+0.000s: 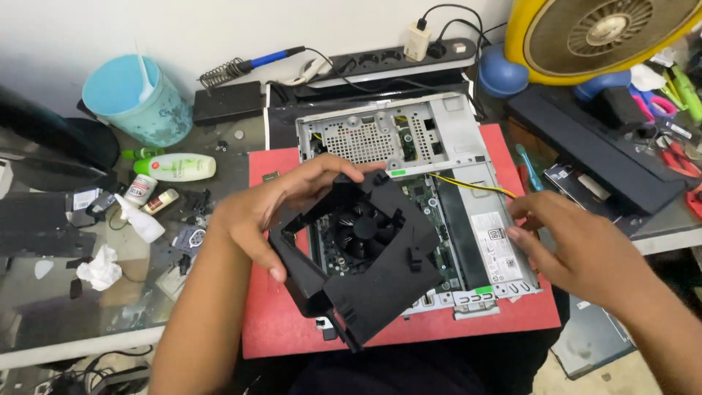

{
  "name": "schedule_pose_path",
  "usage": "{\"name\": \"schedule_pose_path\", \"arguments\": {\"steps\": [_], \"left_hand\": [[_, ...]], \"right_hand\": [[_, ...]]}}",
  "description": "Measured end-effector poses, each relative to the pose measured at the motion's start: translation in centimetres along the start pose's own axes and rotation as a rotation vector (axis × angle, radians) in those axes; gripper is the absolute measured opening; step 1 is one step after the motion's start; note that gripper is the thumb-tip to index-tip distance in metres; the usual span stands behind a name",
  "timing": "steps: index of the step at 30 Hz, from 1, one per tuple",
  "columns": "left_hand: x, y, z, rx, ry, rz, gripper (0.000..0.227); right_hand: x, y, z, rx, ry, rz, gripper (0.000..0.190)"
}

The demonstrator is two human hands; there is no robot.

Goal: The person handles a black plastic fan shroud and a cooling fan assembly over an open computer case. They repeatedly attempt to align and fit the shroud onto the fan, adjusting its position multiple times while working over the motherboard area.

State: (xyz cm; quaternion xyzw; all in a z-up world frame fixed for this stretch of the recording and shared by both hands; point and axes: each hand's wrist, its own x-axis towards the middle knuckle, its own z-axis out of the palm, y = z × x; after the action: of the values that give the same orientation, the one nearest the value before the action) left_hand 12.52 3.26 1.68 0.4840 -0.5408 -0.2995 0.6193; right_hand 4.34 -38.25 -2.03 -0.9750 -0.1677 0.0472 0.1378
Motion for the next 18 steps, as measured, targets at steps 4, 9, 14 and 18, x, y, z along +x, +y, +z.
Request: {"name": "schedule_pose_path", "arguments": {"steps": [4, 9, 14, 18], "left_hand": [[1.0, -0.1, -1.4, 0.128, -0.111, -0.069, 0.106], [2.5, -0.5, -2.0, 0.113, -0.197, -0.081, 0.101], [2.9, -2.1, -2.2, 0.025, -0.243, -0.007, 0.101], [1.9, -2.4, -1.8, 0.035, -0.196, -0.032, 0.108]], "right_hand": [[-0.2, -3.3, 0.8, -0.725, 0.471, -0.220, 0.078], [1.5, -5.7, 0.3, 0.014, 0.150, -0.372, 0.114], [2.9, -6.1, 0.2, 0.112, -0.131, -0.406, 0.113], [3.0, -5.7, 1.2, 0.130, 0.000, -0.567, 0.073]]}}
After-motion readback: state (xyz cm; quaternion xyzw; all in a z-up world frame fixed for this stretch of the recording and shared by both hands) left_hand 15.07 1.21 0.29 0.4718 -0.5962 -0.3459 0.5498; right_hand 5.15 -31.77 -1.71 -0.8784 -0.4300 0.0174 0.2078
